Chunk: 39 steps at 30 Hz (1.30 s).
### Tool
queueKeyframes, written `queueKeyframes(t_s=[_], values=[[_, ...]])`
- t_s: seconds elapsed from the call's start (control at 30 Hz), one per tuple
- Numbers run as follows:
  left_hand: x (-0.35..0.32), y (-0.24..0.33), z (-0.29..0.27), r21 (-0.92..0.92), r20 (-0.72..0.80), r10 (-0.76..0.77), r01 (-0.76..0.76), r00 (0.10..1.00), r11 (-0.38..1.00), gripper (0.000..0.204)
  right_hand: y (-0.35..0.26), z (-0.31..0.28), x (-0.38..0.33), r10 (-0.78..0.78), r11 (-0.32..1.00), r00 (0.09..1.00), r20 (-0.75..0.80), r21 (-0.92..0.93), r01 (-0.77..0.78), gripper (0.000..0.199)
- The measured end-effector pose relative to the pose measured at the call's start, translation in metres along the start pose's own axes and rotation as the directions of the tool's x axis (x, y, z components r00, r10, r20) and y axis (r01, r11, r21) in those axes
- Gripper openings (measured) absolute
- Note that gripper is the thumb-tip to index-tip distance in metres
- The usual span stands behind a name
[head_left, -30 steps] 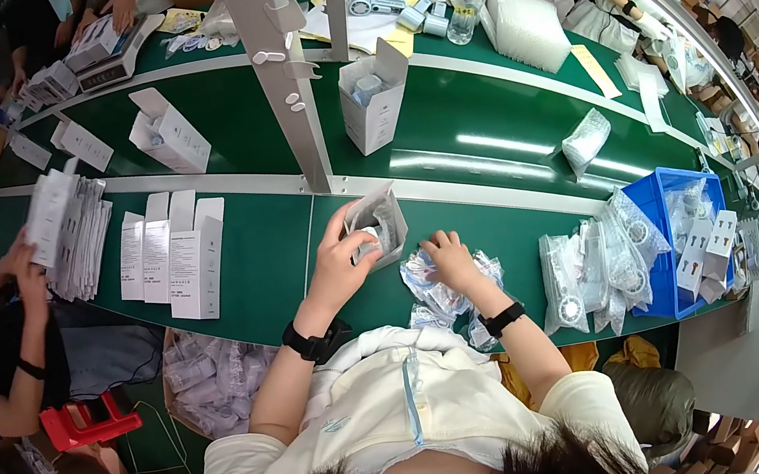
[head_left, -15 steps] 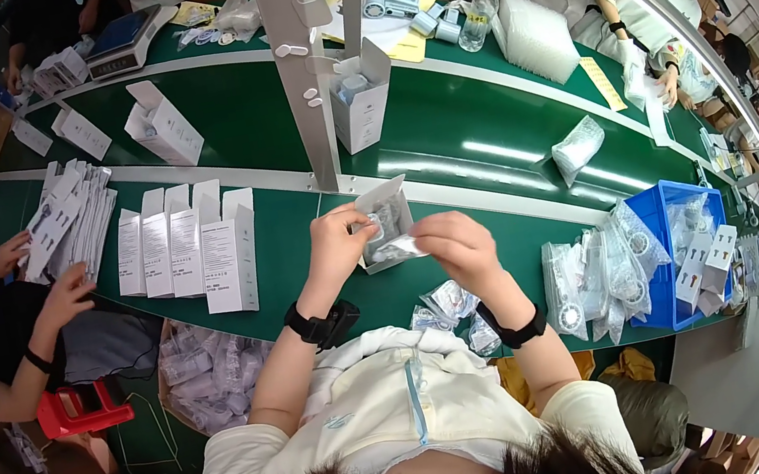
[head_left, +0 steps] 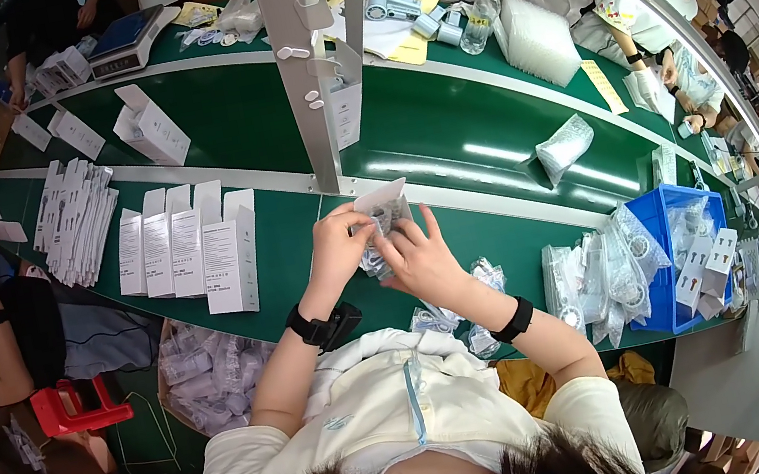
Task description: The person packages handheld fans by placing a charging cable and a bubble-wrapped fan into a cardboard box. They repeat this process for several units, occasionally organizing the boxes and components on the assembly line.
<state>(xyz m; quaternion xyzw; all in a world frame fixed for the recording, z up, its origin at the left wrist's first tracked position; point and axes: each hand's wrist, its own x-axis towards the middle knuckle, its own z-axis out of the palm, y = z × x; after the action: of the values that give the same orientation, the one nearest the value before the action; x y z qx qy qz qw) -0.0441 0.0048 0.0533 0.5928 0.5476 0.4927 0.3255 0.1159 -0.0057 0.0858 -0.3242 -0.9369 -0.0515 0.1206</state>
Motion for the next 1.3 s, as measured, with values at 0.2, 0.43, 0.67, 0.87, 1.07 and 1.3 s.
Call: queueKeyframes(t_s=[0.2,0.43,0.67,0.87,1.07,1.3], values=[[0.0,0.001,-0.004,0.029,0.063,-0.117,0.115,0.991,0.993,0.01,0.001,0.016,-0.006,-0.055,0.997,0.998,-0.028,-0.048,0.053,0.048],[-0.005,-0.003,-0.013,-0.117,0.099,-0.028,0.04,0.995,0.992,0.02,0.003,0.022,-0.009,-0.014,0.989,0.993,0.116,0.147,-0.004,0.056],[-0.036,-0.089,-0.113,0.762,-0.366,0.099,0.237,0.926,0.602,0.067,0.026,0.071,-0.02,0.318,0.789,0.904,-0.287,0.608,-0.084,0.086],[-0.085,-0.126,-0.085,0.825,-0.169,-0.254,0.278,0.952,0.493,0.094,0.07,0.092,0.011,0.446,0.182,0.876,0.183,0.94,-0.289,0.106],[-0.077,-0.043,-0.033,0.629,0.085,-0.402,0.264,0.912,0.731,0.091,0.174,0.097,0.056,0.727,0.319,0.68,-0.091,0.922,-0.218,0.106],[-0.045,-0.126,-0.04,0.258,0.147,-0.423,0.378,0.894,0.889,0.084,0.225,0.107,0.017,0.776,0.194,0.626,-0.071,0.972,-0.13,0.075]])
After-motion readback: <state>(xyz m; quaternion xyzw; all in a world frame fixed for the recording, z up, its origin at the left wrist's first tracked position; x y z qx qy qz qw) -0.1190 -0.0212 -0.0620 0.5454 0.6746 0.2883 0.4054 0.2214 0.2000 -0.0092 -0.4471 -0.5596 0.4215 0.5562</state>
